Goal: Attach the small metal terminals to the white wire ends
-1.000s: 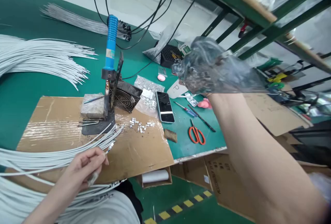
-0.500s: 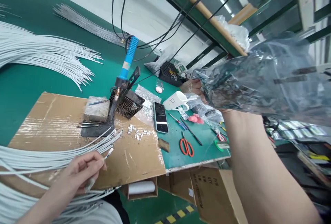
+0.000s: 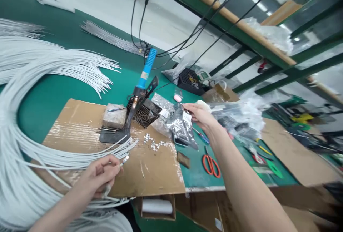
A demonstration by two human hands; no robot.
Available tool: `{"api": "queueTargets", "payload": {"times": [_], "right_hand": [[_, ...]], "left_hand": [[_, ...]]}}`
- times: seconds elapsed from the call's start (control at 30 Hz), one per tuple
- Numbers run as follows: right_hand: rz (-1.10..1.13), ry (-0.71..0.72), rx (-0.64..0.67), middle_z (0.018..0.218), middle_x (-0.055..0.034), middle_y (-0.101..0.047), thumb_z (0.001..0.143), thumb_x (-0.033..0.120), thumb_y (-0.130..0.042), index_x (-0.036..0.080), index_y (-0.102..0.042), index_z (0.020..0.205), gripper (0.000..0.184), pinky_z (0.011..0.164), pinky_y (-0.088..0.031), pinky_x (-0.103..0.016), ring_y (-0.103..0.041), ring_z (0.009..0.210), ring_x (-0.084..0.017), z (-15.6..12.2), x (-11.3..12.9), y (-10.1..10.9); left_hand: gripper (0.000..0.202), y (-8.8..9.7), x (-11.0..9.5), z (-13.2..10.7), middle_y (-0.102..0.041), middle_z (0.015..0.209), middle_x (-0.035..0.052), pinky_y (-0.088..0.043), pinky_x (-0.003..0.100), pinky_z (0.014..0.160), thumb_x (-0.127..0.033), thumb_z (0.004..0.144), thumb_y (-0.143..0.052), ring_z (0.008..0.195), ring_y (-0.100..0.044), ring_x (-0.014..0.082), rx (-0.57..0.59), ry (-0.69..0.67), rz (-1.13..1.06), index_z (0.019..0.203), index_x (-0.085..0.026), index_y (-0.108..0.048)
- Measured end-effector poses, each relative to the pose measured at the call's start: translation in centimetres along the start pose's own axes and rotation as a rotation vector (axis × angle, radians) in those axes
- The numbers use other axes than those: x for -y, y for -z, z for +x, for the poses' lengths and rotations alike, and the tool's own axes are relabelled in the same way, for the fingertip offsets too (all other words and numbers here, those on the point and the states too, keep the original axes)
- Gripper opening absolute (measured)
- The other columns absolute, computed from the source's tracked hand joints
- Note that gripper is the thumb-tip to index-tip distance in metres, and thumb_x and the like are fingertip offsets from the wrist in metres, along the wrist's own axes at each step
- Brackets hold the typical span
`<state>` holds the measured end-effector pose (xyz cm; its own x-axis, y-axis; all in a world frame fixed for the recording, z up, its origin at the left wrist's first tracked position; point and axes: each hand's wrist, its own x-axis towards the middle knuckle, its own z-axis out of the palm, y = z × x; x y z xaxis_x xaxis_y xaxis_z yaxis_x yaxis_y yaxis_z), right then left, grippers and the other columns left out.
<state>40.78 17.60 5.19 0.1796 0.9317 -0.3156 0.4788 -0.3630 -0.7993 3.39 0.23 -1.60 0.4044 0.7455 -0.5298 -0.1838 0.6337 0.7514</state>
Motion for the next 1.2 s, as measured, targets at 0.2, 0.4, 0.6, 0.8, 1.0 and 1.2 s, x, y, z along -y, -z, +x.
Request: {"api": "queueTargets", "payload": {"times": [0.2,0.4,0.6,0.8,1.0,1.2], "right_hand": [[-0.144,0.015,-0.007,0.116,-0.0072,-0.07,0.101,0.037,-0.065,0.015,-0.065,0.122,0.03,0.08,-0.062,-0.038,-0.071,0.094,-0.02,2.5,-1.6,-3.9],[-0.323,0.145,-0.126,0.088,-0.0013,-0.069,0.103,0.044,-0.059,0.016,-0.07,0.101,0.03,0.067,-0.056,-0.028,-0.065,0.07,-0.013,1.6,-1.0,-4.5],[-0.427,0.353,-0.634,0.072,-0.0101,-0.066,0.108,0.048,-0.028,0.014,-0.078,0.11,0.059,0.073,-0.044,-0.043,-0.063,0.068,-0.026,-7.3,-1.0,-4.9],[0.004,0.447,-0.474,0.071,-0.0042,-0.068,0.102,0.037,-0.051,0.042,-0.081,0.091,0.033,0.059,-0.044,-0.042,-0.061,0.062,-0.027,-18.3,-3.9,-11.9],[0.205,0.376,-0.118,0.064,-0.0015,-0.06,0.098,0.033,-0.06,0.034,-0.076,0.081,0.024,0.052,-0.041,-0.036,-0.056,0.057,-0.023,-19.0,-3.5,-16.8],[0.175,0.443,0.125,0.065,0.0015,-0.052,0.099,0.032,-0.059,0.028,-0.058,0.07,0.029,0.049,-0.038,-0.031,-0.05,0.056,-0.018,-17.5,-1.9,-17.8]], "left_hand": [[0.052,-0.2,-0.4,-0.3,-0.047,0.053,-0.0094,-0.004,0.021,0.042,-0.064,0.073,-0.082,0.044,-0.011,0.0038,-0.079,-0.031,-0.061,0.086,-0.019,-0.061],[0.046,0.2,-1.2,-0.7,-0.047,0.059,-0.0092,-0.004,0.021,0.042,-0.058,0.077,-0.083,0.045,-0.01,0.0033,-0.166,-0.057,-0.065,0.083,-0.018,-0.061],[0.04,-0.6,-1.8,-0.6,-0.045,0.064,-0.0097,-0.006,0.021,0.043,-0.05,0.078,-0.085,0.044,-0.01,0.0006,-0.171,-0.075,-0.125,0.08,-0.016,-0.065],[0.041,-1.1,-1.3,0.2,-0.042,0.059,-0.0098,-0.007,0.022,0.04,-0.054,0.076,-0.085,0.043,-0.01,0.0023,-0.12,-0.053,-0.085,0.083,-0.018,-0.066],[0.03,-1.2,-1.3,0.1,-0.051,0.064,-0.0041,-0.023,0.022,0.049,-0.044,0.087,-0.077,0.054,-0.033,0.0092,-0.113,-0.102,0.163,0.078,-0.018,-0.065],[0.023,-1.7,-1.7,-0.6,-0.051,0.069,-0.0029,-0.033,0.023,0.057,-0.038,0.093,-0.068,0.064,-0.041,0.0134,-0.15,-0.139,0.373,0.08,-0.019,-0.064]]}}
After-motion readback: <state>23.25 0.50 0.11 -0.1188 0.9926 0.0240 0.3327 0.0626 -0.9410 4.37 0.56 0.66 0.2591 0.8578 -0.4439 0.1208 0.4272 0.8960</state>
